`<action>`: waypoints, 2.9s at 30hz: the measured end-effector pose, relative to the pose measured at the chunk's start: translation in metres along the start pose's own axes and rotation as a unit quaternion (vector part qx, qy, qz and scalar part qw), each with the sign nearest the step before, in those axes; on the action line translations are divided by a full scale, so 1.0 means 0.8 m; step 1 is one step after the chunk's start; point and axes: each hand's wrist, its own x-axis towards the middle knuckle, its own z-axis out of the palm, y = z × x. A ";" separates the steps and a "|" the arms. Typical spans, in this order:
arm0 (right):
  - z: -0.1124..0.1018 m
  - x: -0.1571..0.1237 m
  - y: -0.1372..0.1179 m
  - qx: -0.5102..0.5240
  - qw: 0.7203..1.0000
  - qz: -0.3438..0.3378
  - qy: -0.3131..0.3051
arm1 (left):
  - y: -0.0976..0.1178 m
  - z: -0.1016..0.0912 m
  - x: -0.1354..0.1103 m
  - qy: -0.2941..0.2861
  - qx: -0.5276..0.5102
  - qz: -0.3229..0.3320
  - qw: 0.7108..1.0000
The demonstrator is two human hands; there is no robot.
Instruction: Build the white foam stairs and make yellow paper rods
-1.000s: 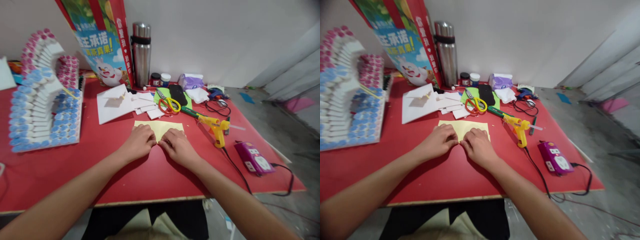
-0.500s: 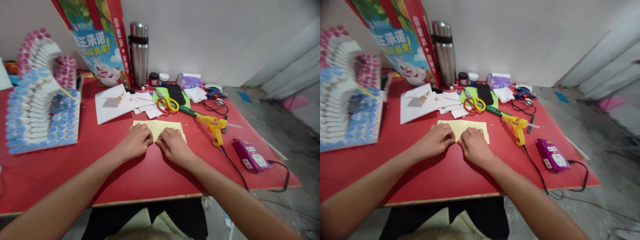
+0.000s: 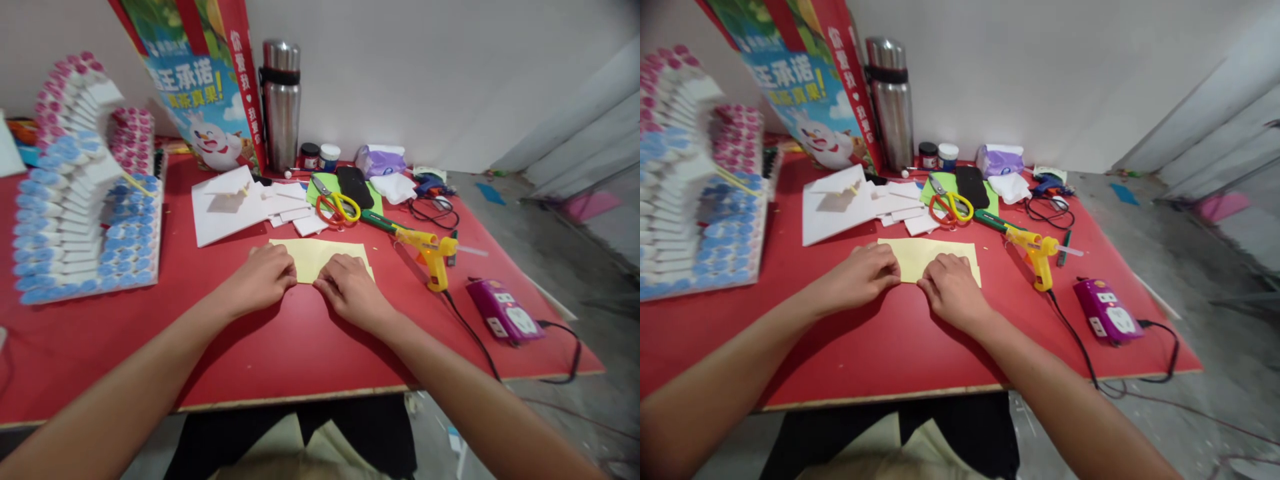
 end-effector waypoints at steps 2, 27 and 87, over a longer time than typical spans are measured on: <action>0.000 0.000 0.000 0.000 1.000 -0.002 0.002 | -0.004 -0.001 -0.001 -0.003 0.006 0.010 1.000; -0.004 0.001 -0.001 0.005 1.000 0.005 -0.008 | -0.038 -0.026 -0.008 -0.043 0.050 0.022 0.998; -0.006 0.037 -0.022 -0.083 0.987 0.123 -0.058 | -0.036 -0.038 -0.008 -0.075 0.017 -0.116 0.990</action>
